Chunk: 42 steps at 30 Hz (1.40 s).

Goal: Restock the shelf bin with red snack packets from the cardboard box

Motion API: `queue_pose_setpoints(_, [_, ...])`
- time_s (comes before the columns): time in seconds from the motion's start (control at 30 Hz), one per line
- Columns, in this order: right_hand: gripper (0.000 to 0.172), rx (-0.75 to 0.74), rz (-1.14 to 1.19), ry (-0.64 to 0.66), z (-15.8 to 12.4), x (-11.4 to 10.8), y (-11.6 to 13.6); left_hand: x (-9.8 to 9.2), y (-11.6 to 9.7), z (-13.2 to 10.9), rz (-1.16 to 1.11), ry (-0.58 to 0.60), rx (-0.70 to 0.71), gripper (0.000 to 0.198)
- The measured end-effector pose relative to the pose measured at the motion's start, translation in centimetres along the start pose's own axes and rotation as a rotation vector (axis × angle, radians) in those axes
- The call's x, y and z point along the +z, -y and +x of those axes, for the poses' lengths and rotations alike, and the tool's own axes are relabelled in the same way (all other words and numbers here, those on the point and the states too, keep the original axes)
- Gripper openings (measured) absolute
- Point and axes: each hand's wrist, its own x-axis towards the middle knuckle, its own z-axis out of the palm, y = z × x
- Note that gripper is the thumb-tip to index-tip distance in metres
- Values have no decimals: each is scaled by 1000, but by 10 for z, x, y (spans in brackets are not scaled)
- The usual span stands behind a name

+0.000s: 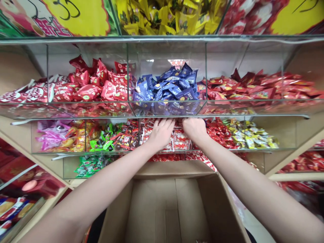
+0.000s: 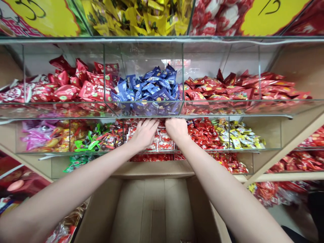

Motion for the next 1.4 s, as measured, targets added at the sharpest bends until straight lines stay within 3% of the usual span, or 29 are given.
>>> queue_pose_setpoints(0.2, [26,-28,-8,23,-2,-4,-2,7,12,0,36,48,-46,47])
queue_pose_setpoints(0.47, [24,-85,-13,-32,-16,-3,-9,-3,4,-2,6,40,-88,38])
queue_pose_setpoints(0.77, [30,-117,352,-206,-60,15,-16,-17,-7,-17,-55,-17,32,36])
queue_pose_setpoints(0.9, [25,-166,493,-224,-69,30,-12,-8,-17,-24,-117,-49,76,34])
queue_pose_setpoints(1.1, [17,-4,513,-312,-67,45,2,8,-37,-26,-239,-48,143,42])
queue_pose_setpoints(1.23, [20,57,714,-356,-79,47,1,9,-49,-23,-317,29,52,34])
queue_pose_setpoints(1.4, [23,-29,902,-379,-89,39,-8,10,-46,-14,-361,15,-89,26])
